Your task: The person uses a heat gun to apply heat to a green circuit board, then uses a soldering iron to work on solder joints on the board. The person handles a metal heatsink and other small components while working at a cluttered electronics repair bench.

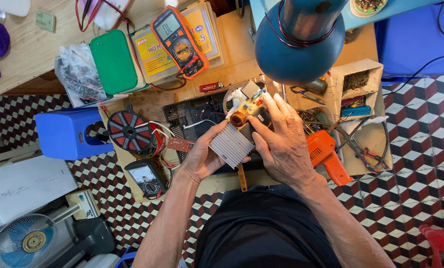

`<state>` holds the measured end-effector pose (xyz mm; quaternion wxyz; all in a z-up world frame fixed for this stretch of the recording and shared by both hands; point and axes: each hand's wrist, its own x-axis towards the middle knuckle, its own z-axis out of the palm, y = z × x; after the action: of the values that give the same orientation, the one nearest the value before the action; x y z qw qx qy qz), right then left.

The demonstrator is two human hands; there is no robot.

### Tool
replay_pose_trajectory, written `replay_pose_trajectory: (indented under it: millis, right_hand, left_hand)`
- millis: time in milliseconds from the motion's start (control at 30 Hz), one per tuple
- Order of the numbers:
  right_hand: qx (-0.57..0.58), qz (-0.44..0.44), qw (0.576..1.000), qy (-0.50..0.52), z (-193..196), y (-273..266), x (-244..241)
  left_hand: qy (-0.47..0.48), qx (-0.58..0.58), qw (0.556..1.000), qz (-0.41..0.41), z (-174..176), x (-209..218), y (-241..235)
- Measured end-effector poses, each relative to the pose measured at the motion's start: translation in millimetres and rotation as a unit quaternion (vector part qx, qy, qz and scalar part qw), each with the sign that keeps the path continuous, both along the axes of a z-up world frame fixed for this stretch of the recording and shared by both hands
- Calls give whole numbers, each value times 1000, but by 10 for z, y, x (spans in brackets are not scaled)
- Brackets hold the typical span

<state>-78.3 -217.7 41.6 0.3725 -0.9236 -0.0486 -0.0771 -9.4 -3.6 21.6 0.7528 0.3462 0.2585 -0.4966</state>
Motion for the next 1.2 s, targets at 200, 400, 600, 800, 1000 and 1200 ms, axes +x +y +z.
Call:
replay_pose_trajectory:
  millis: [200,400,600,800,1000,1200]
  right_hand:
    - [-24,7,1000,5,8,29,-5]
    - [47,18,998,36,-61,-61,-29]
    - [63,22,997,32,-64,-82,-8]
    - [35,16,999,9,-52,-36,-22]
    - [255,-176,950,24,-16,-200,-260]
    - [576,-224,754,225,-92,-416,-141]
  left_hand:
    - [-18,7,1000,-17,6,11,-11]
    - [-20,-7,1000,-23,-8,20,-19]
    - [-31,6,999,-28,-12,24,-15]
    - [-43,13,998,-40,21,19,-14]
    - [-204,110,960,-159,229,89,-41]
    - [-540,279,723,-329,622,99,-144]
